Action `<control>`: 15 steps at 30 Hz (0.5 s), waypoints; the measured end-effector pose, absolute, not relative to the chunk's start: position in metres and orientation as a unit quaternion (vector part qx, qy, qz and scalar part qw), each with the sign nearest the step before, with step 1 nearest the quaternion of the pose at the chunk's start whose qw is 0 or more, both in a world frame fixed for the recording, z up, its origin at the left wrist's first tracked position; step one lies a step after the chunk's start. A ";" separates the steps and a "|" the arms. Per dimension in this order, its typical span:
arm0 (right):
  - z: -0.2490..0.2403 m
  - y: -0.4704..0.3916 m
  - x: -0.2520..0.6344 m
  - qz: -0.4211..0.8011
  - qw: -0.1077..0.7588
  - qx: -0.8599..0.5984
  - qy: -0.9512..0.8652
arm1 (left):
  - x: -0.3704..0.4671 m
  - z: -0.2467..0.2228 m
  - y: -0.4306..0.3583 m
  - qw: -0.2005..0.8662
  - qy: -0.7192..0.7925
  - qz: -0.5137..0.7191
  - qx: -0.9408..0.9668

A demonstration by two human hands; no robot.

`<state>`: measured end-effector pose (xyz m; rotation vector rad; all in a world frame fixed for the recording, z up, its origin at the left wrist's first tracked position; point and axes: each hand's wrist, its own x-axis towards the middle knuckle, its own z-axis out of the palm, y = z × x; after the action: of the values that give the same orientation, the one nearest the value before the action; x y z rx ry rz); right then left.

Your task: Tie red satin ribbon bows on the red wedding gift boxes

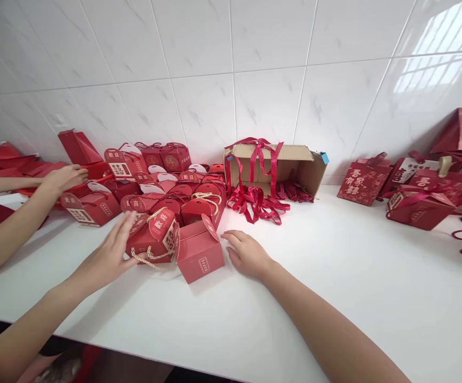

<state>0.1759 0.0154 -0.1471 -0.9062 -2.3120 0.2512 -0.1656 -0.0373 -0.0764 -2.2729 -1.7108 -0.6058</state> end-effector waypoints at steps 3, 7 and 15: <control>-0.141 0.007 0.170 0.092 0.349 -0.297 -0.884 | -0.139 -0.061 -0.053 0.244 -0.540 -0.212 -0.777; -0.137 0.002 0.164 0.030 0.313 -0.239 -0.919 | -0.107 -0.043 -0.074 0.217 -0.446 -0.105 -0.862; -0.132 0.002 0.168 -0.014 0.281 -0.312 -0.908 | -0.095 -0.003 -0.067 0.132 -0.447 -0.117 -0.877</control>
<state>0.1679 0.0019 -0.1318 -0.8355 -2.4321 -0.0378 -0.0948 -0.0670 -0.0030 -2.5458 -1.2983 -0.3387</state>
